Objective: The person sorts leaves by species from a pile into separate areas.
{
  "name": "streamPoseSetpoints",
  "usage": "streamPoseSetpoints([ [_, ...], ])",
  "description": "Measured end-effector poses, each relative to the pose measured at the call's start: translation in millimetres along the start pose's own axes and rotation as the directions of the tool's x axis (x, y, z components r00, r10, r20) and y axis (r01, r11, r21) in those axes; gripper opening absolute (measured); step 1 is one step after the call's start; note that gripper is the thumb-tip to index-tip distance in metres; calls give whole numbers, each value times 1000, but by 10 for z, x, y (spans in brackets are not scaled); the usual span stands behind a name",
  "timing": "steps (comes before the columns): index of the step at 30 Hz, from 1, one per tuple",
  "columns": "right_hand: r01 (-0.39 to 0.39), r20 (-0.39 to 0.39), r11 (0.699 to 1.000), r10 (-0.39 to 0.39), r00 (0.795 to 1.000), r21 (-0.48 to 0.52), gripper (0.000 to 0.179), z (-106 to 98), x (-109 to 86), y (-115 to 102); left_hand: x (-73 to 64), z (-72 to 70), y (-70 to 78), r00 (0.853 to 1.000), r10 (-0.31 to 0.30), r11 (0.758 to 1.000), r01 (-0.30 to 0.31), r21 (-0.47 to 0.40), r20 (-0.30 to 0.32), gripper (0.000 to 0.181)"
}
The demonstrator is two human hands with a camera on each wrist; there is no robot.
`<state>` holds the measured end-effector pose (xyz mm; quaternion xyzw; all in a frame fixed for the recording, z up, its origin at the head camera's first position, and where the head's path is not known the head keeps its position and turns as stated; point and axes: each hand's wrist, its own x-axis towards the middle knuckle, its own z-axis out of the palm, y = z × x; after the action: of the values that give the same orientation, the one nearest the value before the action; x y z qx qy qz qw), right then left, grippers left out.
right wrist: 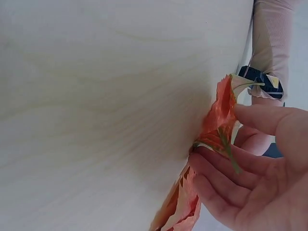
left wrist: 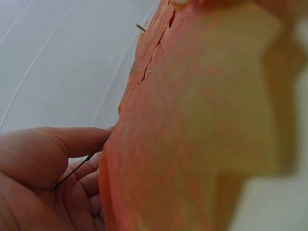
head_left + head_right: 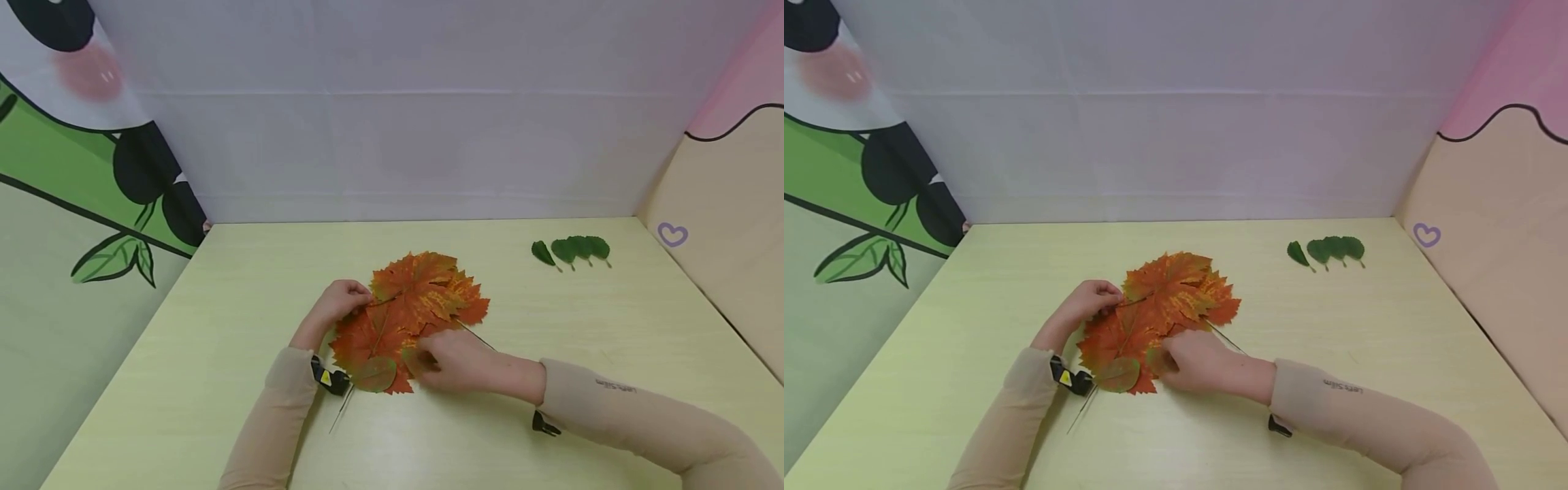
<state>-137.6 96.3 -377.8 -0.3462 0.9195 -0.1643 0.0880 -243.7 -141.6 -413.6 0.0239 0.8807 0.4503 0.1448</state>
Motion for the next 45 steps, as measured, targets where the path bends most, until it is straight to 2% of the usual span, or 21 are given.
streamPoseSetpoints([
  [5,-18,-5,999,18,1000,41,6,1,-12,12,-8,0,7,1000,-2,1000,2,0,-2,20],
  [9,-32,-31,997,34,999,67,16,0,-14,45,-15,5,18,1000,-12,1000,12,-4,-5,20],
  [22,-117,-124,981,137,983,152,23,-105,-50,266,-18,10,18,1000,-8,1000,7,-17,-9,19],
  [29,-205,-141,953,240,961,223,26,-194,-124,475,-13,12,19,1000,-13,1000,12,-20,-12,19],
  [45,-300,-236,908,372,898,292,17,-394,-416,1012,-7,17,11,1000,-13,1000,13,-8,-19,19],
])
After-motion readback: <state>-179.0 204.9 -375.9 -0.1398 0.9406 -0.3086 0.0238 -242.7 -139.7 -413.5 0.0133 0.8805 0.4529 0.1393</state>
